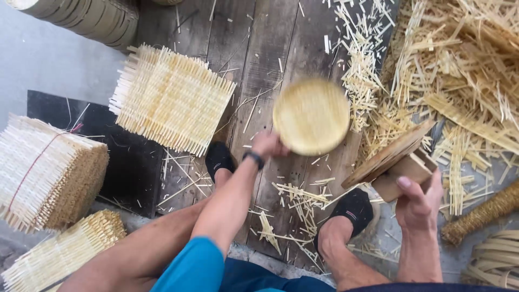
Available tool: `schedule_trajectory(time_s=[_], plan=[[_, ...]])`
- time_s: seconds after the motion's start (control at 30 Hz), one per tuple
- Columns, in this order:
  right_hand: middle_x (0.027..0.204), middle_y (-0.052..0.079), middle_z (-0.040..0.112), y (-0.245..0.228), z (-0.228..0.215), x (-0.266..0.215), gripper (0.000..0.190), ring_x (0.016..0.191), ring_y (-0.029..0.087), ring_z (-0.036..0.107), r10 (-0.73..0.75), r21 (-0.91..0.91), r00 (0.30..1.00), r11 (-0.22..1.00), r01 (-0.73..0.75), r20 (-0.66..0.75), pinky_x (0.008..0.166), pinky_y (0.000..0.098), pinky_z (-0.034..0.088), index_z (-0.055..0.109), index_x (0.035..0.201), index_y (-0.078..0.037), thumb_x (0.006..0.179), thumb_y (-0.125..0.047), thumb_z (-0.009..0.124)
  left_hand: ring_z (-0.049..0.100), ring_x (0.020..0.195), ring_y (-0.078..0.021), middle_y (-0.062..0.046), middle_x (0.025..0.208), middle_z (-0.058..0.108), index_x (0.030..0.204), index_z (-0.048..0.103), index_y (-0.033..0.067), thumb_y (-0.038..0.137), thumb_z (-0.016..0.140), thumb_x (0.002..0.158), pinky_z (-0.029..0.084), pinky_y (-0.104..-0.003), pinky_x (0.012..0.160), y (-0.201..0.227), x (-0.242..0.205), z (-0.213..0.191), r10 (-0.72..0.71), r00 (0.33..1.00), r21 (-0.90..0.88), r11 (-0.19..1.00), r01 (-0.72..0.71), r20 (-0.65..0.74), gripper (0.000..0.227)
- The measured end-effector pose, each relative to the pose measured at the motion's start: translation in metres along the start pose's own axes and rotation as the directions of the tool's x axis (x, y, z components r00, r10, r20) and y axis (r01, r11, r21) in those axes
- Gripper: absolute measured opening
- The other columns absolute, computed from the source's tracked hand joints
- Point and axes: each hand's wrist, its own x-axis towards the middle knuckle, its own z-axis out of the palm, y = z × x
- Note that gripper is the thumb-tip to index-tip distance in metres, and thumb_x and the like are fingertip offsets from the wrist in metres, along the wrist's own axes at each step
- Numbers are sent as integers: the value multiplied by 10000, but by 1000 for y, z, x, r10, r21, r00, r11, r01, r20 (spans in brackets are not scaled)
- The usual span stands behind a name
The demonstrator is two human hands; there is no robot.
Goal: The person trims the edges of a woven bamboo base with shears, fits a circular frame onto a square woven mat, and presses it into a mold. They then trim the excess matting and secure the frame to complete the basket base.
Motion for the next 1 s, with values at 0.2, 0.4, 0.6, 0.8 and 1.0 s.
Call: schedule_trajectory(time_s=[0.2, 0.4, 0.6, 0.8, 1.0], plan=[[1276, 132, 560, 22, 0, -4, 857, 1176, 250, 585, 80, -28, 997, 996, -81, -13, 1059, 408, 503, 420, 1488, 30, 783, -256, 813, 686, 728, -190, -113, 903, 744, 1028, 655, 11, 255, 648, 1020, 585, -375, 644, 72, 28, 72, 544, 830, -491, 694, -526, -121, 244], [1355, 143, 579, 78, 13, -2, 749, 1250, 286, 578, 282, 216, 938, 921, -323, 199, 1074, 428, 498, 445, 1471, 15, 884, -367, 710, 659, 784, -191, -110, 969, 746, 1069, 704, -8, 413, 606, 1042, 577, -392, 758, -53, -24, 114, -11, 968, -131, 990, 45, 249, 434], [1341, 142, 650, 83, 45, -2, 573, 1197, 243, 651, 295, 96, 939, 944, -315, 179, 1031, 381, 532, 524, 1414, 32, 1039, -401, 524, 643, 937, -154, -63, 1037, 723, 1245, 675, 22, 252, 706, 964, 535, -327, 876, -35, -13, 37, 538, 829, -7, 838, -545, -153, 364], [1106, 171, 677, 148, 20, -2, 372, 920, 246, 698, 483, -208, 874, 861, -463, 52, 720, 407, 636, 570, 1225, 68, 1067, -268, 564, 440, 1349, -486, -276, 1432, 510, 1448, 360, 0, 195, 705, 770, 291, -617, 1081, 24, -8, -131, 883, 448, 989, 139, 39, -142, 785], [1079, 66, 673, 137, 13, 4, 317, 889, 157, 658, 205, -304, 976, 928, -216, -68, 688, 333, 586, 543, 1310, -6, 1056, -196, 554, 395, 1402, -470, -299, 1496, 446, 1500, 331, -51, 96, 616, 843, 243, -573, 1191, 53, -48, -168, 756, 622, 948, 310, -65, -205, 731]])
